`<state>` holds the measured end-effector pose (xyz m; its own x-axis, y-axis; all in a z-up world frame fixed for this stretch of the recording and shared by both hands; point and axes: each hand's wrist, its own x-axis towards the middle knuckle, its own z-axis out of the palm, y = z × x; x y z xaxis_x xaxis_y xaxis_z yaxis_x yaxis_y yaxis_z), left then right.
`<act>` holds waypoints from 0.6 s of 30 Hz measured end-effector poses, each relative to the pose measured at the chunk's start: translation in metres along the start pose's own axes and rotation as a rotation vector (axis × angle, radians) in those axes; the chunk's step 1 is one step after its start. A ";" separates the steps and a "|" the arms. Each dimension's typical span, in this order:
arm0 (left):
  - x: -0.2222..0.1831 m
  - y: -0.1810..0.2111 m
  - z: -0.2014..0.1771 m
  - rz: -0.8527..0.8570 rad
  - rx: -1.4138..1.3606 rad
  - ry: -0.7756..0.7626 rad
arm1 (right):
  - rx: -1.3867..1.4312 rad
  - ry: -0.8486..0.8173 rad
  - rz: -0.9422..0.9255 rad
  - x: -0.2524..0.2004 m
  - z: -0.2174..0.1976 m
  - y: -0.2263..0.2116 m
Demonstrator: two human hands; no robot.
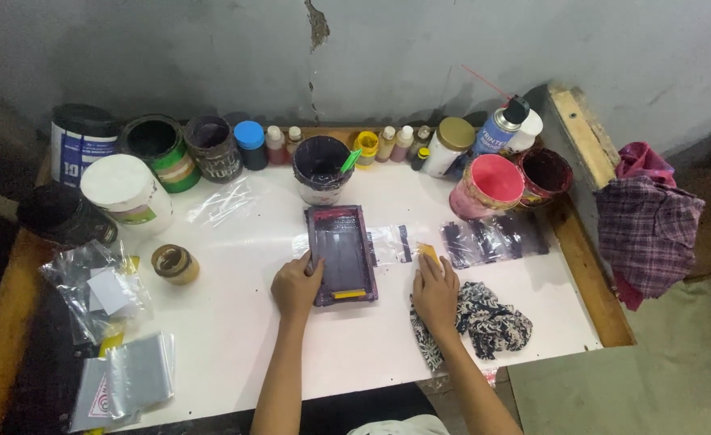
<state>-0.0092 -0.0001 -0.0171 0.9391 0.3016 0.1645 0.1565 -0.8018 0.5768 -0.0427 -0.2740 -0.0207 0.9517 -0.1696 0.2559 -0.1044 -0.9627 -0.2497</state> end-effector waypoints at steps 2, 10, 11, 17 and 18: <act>-0.001 0.000 0.000 0.010 -0.001 0.001 | 0.003 0.011 0.002 -0.001 -0.003 -0.002; 0.001 -0.003 0.005 0.037 0.004 0.009 | -0.015 0.021 0.009 0.000 -0.007 -0.006; 0.001 -0.006 0.009 0.048 0.009 0.013 | -0.010 0.009 0.015 0.001 -0.004 -0.003; 0.001 -0.011 0.014 0.067 0.004 0.015 | 0.020 0.012 0.016 0.001 -0.001 -0.002; 0.001 -0.012 0.016 0.070 0.005 0.019 | 0.019 0.028 0.013 0.001 0.000 -0.001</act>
<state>-0.0056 0.0019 -0.0365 0.9419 0.2543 0.2195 0.0920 -0.8237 0.5595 -0.0412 -0.2729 -0.0203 0.9418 -0.1882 0.2784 -0.1111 -0.9562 -0.2708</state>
